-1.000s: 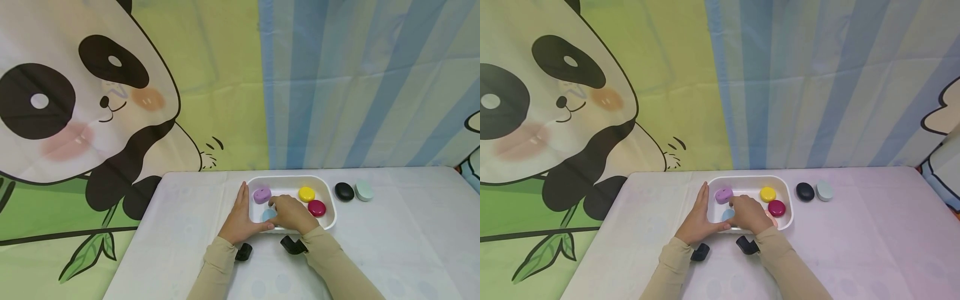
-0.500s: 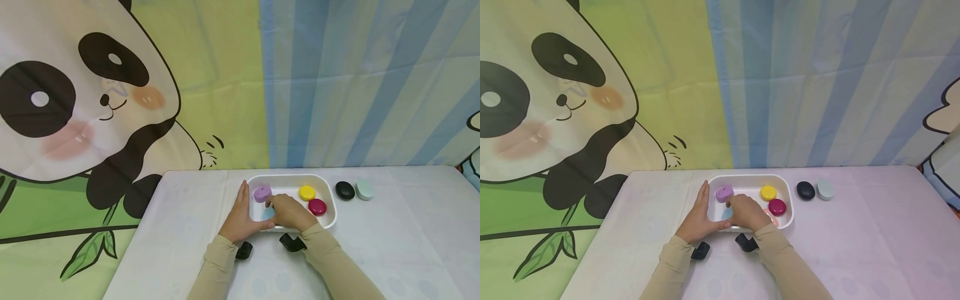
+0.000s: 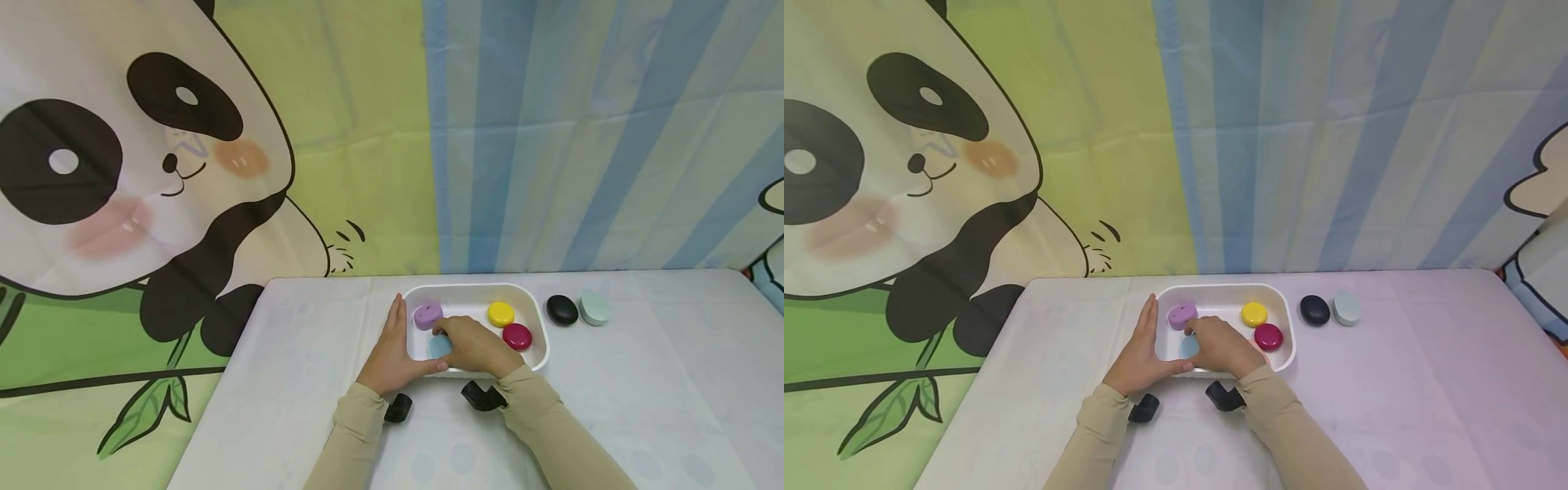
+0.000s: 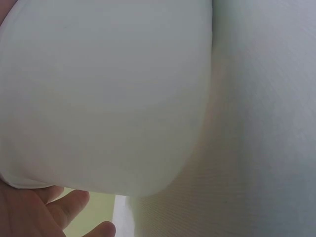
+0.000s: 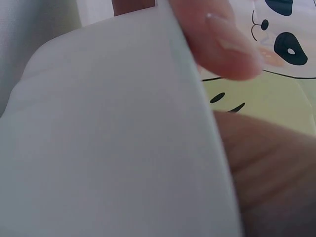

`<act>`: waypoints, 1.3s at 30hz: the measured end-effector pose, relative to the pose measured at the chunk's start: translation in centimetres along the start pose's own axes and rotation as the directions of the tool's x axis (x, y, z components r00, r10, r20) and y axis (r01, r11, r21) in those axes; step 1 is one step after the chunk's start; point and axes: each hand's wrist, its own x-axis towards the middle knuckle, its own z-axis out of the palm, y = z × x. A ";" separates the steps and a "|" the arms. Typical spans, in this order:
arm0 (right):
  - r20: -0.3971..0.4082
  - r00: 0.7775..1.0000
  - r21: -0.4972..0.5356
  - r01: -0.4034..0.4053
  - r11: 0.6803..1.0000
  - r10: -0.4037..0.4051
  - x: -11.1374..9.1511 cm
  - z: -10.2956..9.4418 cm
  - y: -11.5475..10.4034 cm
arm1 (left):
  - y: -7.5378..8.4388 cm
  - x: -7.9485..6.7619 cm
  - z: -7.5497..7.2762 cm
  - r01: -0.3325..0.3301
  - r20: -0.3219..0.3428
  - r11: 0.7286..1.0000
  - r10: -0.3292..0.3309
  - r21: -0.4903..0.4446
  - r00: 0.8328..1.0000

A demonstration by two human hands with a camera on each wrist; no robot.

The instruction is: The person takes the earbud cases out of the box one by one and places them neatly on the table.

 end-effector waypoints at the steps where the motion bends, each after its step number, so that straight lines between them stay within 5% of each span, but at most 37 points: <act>1: -0.005 1.000 0.003 0.008 1.000 -0.008 -0.1 0.0 0.1 | 0.0 0.0 0.0 0.000 0.001 1.000 0.000 -0.003 1.000; 17: -0.226 0.974 -0.014 -0.036 0.999 0.032 -1.9 -0.9 0.7 | -0.1 0.0 0.0 0.009 -0.009 1.000 -0.009 -0.008 1.000; 39: -0.479 0.877 -0.019 0.022 1.000 -0.028 -5.2 -3.8 2.4 | -0.1 0.0 0.1 0.005 -0.003 1.000 -0.005 -0.029 1.000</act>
